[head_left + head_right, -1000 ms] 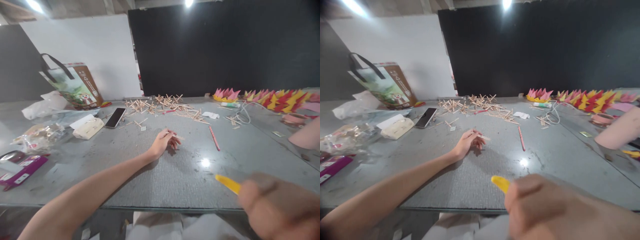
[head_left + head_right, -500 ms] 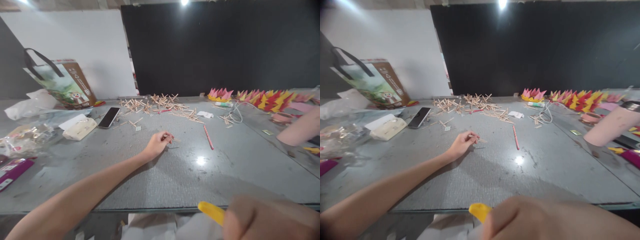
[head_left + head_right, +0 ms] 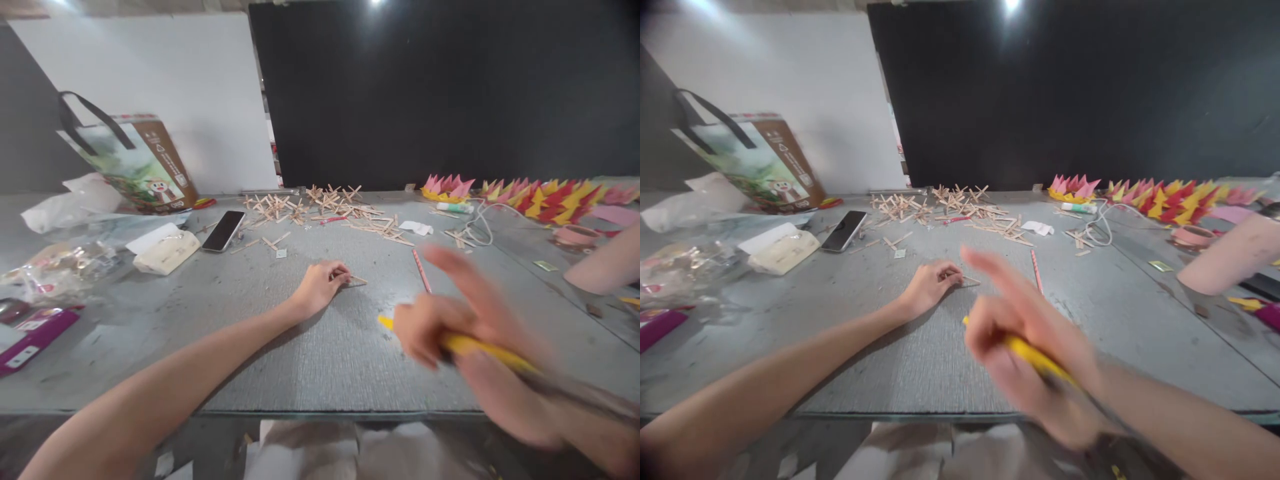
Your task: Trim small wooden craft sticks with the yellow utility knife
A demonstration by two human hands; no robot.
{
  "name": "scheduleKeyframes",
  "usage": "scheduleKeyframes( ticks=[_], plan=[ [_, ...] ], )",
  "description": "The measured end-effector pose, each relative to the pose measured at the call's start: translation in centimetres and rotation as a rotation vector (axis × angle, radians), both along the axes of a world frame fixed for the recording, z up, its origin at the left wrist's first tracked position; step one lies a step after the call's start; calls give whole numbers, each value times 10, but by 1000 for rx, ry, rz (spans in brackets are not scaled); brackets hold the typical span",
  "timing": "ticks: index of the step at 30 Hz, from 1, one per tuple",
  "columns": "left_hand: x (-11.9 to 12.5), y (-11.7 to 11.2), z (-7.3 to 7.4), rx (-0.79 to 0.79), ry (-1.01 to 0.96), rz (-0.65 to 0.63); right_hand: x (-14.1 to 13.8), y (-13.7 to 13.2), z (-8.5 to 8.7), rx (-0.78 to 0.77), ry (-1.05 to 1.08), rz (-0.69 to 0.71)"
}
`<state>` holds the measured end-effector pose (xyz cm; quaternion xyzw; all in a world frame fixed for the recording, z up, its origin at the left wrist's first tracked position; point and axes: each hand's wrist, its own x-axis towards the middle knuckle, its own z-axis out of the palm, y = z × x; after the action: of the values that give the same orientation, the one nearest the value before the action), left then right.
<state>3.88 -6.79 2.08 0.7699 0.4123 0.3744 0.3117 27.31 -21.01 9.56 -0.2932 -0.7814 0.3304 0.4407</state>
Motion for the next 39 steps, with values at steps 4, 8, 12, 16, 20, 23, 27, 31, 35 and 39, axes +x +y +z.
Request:
scheduleKeyframes(
  ticks=[4, 8, 12, 16, 20, 23, 27, 31, 35, 39],
  plan=[
    [-7, 11, -1, 200, 128, 64, -15, 59, -1, -181, -137, -176],
    [-13, 20, -5, 171, 158, 99, 1, 103, -33, -34, -442, -329],
    [-14, 21, -5, 124, 150, 128, 8, 112, -50, 59, -603, -379],
    [-13, 17, -1, 127, 240, 136, -2, 103, -48, 95, -669, -413],
    [-10, 14, 2, 131, 318, 159, -12, 96, -52, 1, -742, -466],
    [-8, 12, 3, 131, 334, 179, -16, 96, -58, -30, -714, -412],
    [-7, 11, 4, 75, 303, 191, -15, 99, -62, 17, -696, -401],
    [-7, 11, 3, -4, 265, 204, -14, 98, -58, 71, -673, -395],
    [-6, 12, 3, -13, 245, 210, -17, 94, -53, 123, -709, -449],
    [-7, 12, 3, -2, 240, 199, -18, 95, -55, 124, -676, -412]
  ],
)
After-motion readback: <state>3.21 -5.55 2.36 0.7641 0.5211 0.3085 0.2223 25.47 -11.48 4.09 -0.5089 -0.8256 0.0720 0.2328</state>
